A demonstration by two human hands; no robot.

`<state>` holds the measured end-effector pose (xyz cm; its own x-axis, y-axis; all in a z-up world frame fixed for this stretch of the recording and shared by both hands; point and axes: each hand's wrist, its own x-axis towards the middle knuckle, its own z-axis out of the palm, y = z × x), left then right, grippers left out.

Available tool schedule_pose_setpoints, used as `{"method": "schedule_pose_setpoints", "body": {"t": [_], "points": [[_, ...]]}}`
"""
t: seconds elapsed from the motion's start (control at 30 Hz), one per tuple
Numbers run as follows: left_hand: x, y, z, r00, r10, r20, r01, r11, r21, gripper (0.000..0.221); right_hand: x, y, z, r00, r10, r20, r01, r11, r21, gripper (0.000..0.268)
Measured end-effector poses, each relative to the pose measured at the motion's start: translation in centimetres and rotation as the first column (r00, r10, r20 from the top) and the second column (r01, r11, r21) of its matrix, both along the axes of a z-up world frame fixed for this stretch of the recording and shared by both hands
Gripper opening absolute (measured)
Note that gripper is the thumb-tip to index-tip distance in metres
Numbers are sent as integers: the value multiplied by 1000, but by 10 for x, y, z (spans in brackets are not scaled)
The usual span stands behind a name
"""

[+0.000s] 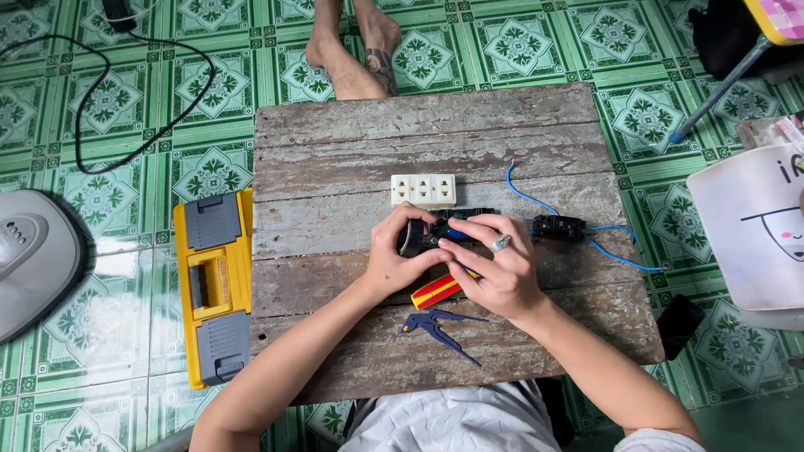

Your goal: Applying electrical tape to components and securing wire connections on a terminal block using a screwdriver.

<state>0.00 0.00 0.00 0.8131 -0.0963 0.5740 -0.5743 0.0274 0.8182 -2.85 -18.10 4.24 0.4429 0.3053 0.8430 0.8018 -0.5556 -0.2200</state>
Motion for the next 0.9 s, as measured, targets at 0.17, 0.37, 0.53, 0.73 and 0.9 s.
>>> {"method": "schedule_pose_setpoints", "body": {"t": [0.17, 0.37, 0.53, 0.73, 0.9], "points": [[0, 1, 1, 1000, 4, 9, -4, 1000, 5, 47, 0, 0, 0, 1000, -4, -4, 4, 1000, -4, 16], [0, 0, -5, 998, -14, -67, 13, 1000, -14, 44, 0, 0, -6, 1000, -21, -14, 21, 1000, -3, 17], [-4, -1, -10, 989, -25, -144, 23, 1000, -17, 43, -1, 1, -5, 998, -55, 16, 56, 998, -12, 15], [-4, -3, -8, 989, -11, -149, 4, 999, -49, 45, 0, -2, -4, 997, -53, 53, 54, 998, -26, 17], [-2, -3, -7, 991, -48, -121, 36, 995, -97, 56, 0, -1, -4, 999, -9, 36, 8, 1000, 11, 17]]}}
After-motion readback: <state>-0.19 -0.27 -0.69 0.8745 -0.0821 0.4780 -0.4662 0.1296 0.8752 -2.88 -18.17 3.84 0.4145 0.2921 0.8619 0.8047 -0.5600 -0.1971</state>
